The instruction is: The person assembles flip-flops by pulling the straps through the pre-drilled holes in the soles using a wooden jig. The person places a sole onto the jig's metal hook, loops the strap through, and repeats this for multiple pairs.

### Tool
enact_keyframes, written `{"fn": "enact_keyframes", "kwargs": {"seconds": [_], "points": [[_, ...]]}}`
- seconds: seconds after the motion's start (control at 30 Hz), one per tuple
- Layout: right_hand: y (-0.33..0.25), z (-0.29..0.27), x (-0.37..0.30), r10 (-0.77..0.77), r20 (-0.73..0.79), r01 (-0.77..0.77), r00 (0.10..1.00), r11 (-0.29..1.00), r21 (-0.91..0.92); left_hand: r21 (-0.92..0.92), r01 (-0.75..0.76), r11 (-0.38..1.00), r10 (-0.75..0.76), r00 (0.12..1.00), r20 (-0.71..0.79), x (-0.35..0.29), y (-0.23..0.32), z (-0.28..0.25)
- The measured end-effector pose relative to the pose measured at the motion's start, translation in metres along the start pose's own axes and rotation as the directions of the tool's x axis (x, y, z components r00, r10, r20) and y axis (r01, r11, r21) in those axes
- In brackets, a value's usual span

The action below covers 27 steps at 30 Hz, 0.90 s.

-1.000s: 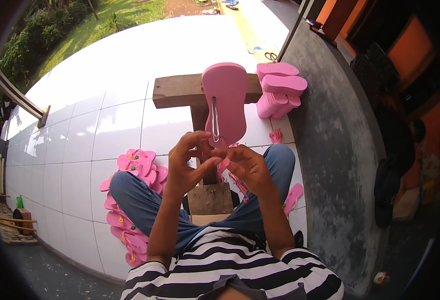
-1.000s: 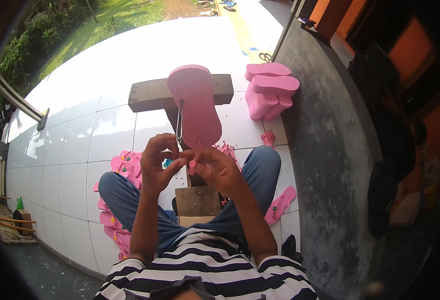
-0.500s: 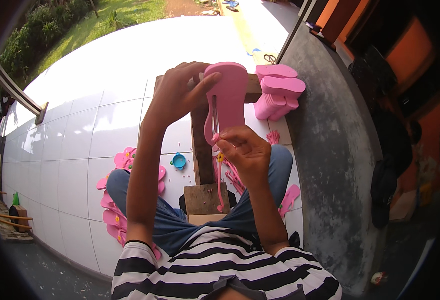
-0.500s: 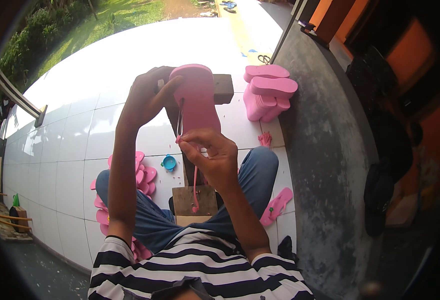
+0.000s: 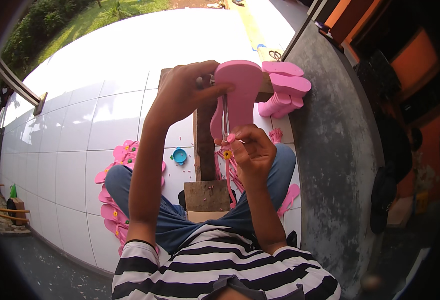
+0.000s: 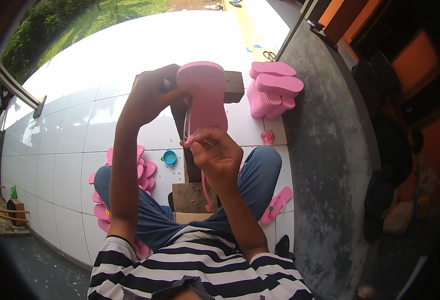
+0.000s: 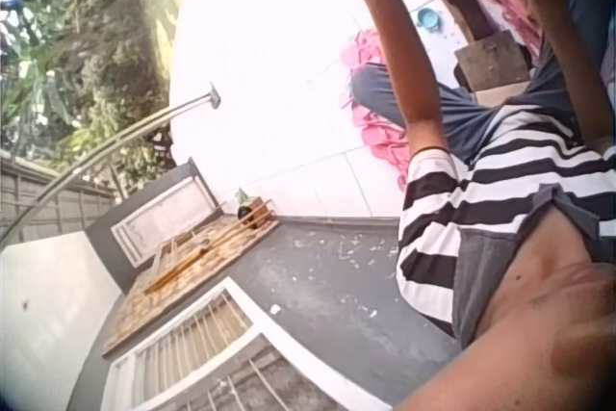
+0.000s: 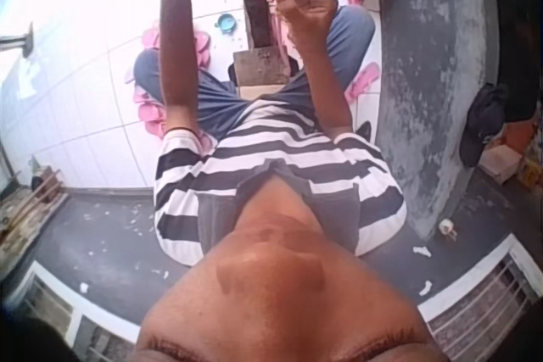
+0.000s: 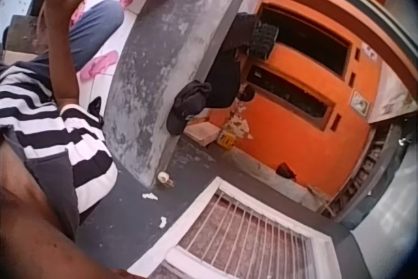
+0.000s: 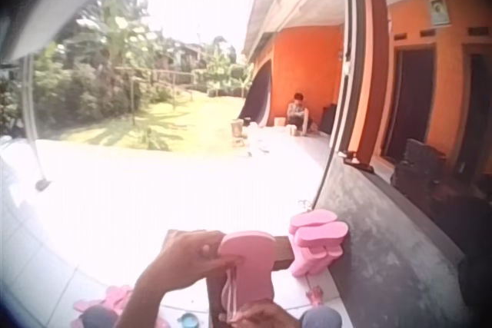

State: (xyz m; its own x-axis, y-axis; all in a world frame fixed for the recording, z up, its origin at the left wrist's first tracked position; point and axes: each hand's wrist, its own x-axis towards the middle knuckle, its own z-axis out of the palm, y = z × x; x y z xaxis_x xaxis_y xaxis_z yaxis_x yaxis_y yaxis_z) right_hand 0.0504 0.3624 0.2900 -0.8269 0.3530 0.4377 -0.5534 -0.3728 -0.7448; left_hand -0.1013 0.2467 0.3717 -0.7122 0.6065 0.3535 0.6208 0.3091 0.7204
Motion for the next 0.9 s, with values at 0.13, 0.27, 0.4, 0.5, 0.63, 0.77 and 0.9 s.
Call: {"fn": "enact_keyframes", "kwargs": {"seconds": [0.13,0.27,0.4,0.5,0.63,0.77,0.9], "points": [[0.004,-0.006,-0.004,-0.021,0.035,0.027,0.999,0.982,-0.184,-0.046,-0.107,0.993,0.104,0.992,-0.066,0.000,-0.008,0.006],[0.002,-0.012,0.001,0.038,-0.010,-0.039,0.999,0.956,-0.290,-0.083,-0.046,0.995,0.045,0.999,-0.019,0.000,-0.005,0.004],[-0.007,-0.009,0.016,0.088,0.017,-0.079,0.996,0.949,-0.306,-0.111,-0.029,0.993,0.029,1.000,0.002,-0.002,0.002,-0.002],[-0.014,-0.013,0.014,0.063,0.044,-0.044,0.997,0.939,-0.340,-0.063,-0.040,0.997,0.035,0.997,-0.072,-0.004,0.005,0.005],[-0.009,-0.009,0.014,0.054,-0.005,-0.053,0.999,0.951,-0.305,-0.104,-0.240,0.965,0.216,0.955,-0.202,-0.025,0.000,0.021],[-0.008,-0.020,-0.001,-0.309,-0.033,0.209,0.951,0.716,-0.666,-0.021,-0.224,0.974,0.210,0.937,-0.279,-0.062,0.023,0.030],[-0.020,-0.037,0.033,-0.182,-0.003,0.159,0.983,0.872,-0.462,-0.363,-0.135,0.922,0.035,0.963,-0.267,-0.065,0.028,0.046]]}}
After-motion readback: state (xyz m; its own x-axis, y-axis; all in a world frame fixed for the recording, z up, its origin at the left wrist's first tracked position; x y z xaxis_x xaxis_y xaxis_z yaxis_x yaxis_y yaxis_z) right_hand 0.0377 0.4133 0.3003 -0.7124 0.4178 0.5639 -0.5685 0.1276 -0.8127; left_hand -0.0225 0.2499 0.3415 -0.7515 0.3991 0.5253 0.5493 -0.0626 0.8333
